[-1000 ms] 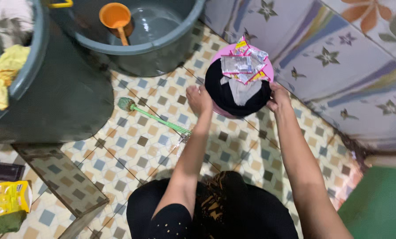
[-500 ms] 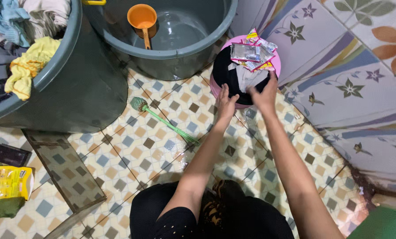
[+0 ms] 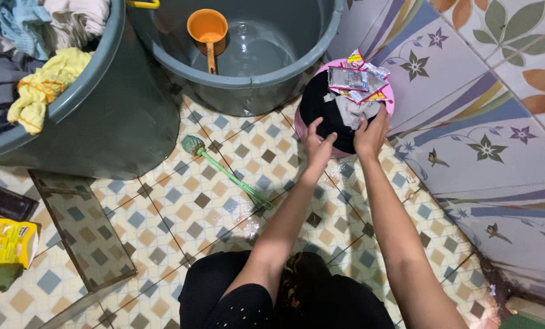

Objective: The person washes clothes in a large green bucket using a blue scoop to pour water, then uses a brush to scrub the tiled bathroom floor.

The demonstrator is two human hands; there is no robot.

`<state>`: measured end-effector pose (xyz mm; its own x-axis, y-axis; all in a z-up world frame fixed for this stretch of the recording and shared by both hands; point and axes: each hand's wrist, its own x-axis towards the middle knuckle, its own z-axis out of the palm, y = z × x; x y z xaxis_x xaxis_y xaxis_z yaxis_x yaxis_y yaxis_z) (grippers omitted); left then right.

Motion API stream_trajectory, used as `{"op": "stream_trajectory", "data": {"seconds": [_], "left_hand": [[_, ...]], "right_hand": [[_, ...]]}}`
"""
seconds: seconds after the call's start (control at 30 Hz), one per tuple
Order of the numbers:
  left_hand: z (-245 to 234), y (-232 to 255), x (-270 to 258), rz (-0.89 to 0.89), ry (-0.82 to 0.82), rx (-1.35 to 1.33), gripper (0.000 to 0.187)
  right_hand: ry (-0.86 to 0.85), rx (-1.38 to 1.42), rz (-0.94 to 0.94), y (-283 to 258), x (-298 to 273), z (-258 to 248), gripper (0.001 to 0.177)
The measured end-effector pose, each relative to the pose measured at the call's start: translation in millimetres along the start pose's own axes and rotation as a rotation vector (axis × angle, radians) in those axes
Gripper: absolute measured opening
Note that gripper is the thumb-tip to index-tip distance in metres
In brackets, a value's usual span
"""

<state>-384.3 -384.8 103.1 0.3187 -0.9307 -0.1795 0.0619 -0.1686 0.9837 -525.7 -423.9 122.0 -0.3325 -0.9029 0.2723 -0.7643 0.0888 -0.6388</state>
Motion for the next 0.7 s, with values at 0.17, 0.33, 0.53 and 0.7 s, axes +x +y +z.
{"op": "stream_trajectory", "data": {"seconds": [0.17, 0.33, 0.53, 0.7], "left_hand": [[-17.6, -5.0, 20.3, 0.111, -0.218, 0.192, 0.068], [-94.4, 21.1, 90.4, 0.166, -0.515, 0.531, 0.063], [-252.1, 102.7, 100.8, 0.166, -0.594, 1.089, 0.053], [-390.9, 133.3, 27.4, 0.084, -0.436, 1.055, 0.042]], "right_hand": [[-0.001, -0.138, -0.130, 28.9, 35.2, 15.1, 0.063], [-0.164, 0.071, 0.110, 22.5, 35.3, 1.4, 0.067], [0.126, 0.099, -0.431, -93.5, -39.5, -21.7, 0.061], [-0.490, 0.411, -0.531, -194.8, -108.2, 12.5, 0.026]]}}
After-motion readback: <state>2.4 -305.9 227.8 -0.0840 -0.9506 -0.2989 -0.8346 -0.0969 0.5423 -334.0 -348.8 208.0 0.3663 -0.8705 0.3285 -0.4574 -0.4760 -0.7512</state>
